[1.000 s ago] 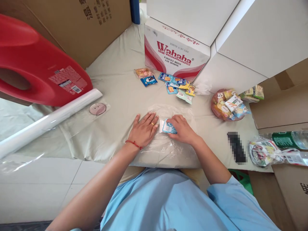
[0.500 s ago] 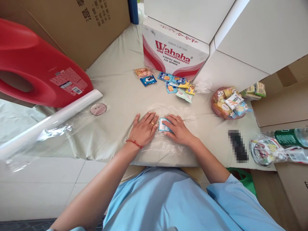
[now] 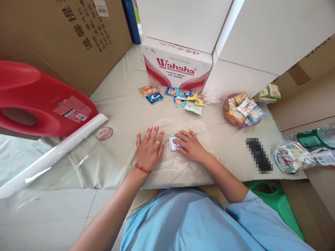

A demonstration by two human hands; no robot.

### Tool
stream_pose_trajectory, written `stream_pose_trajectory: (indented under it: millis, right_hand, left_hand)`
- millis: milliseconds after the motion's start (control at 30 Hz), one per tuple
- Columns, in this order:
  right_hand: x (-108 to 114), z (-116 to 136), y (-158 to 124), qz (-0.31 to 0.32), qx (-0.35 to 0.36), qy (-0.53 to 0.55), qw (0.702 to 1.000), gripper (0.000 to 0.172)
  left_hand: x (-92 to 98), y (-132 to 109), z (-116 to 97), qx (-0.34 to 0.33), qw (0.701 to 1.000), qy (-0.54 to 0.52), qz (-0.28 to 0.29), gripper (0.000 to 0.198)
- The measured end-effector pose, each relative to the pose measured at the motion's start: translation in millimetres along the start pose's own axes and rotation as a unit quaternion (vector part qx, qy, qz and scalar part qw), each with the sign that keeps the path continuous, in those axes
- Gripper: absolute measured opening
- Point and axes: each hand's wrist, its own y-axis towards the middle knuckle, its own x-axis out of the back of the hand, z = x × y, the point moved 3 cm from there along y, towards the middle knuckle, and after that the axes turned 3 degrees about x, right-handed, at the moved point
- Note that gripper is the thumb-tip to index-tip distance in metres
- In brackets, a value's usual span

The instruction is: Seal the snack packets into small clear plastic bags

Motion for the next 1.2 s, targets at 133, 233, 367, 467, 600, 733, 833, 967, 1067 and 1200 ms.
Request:
stream_pose_trajectory:
  millis: [133,233,367,467,600,733,833,967,1067,1200]
  right_hand:
    - [-3,1,0,-0.003,0.002,-0.005,1.0,0.042]
    - [-3,1,-2,-0.011,0.004,-0.002,1.0,0.041]
    - [11,3,-13,-0.07,0.022,0.024,0.997,0.046]
    - [32,7,-35,-0.118,0.049,0.085,0.988,0.042]
    - [47,16,-80,-0.093,0.085,0.15,0.981,0.056]
    - [27,22,-126,-0.027,0.035,0.093,0.995,0.077]
    - [8,21,-145,-0.052,-0.031,0.07,0.996,0.064]
    - [6,18,-140,-0.141,-0.038,0.069,0.987,0.038]
    - [20,14,-123,-0.158,-0.004,0.065,0.985,0.023]
    - [54,7,-104,-0.103,0.017,0.1,0.99,0.025]
  left_hand:
    - [3.9,-15,6,-0.064,0.998,-0.004,0.021,0.052]
    - [3.3,-20,19,-0.023,0.998,0.004,0.061,0.051]
    - [12.7,-28,34,0.026,0.999,0.024,0.0,0.055]
    - [23.4,-38,33,-0.033,0.998,0.032,-0.05,0.055]
    - [31.5,-51,33,-0.132,0.991,0.01,-0.027,0.056]
    - [28.9,-60,49,-0.149,0.985,-0.032,0.081,0.056]
    - [26.0,-64,58,-0.146,0.98,-0.063,0.117,0.051]
    - [23.7,-62,48,-0.134,0.983,-0.087,0.086,0.049]
    - [21.4,-53,34,-0.136,0.985,-0.095,0.055,0.055]
    - [19.5,-40,26,-0.118,0.988,-0.096,0.038,0.026]
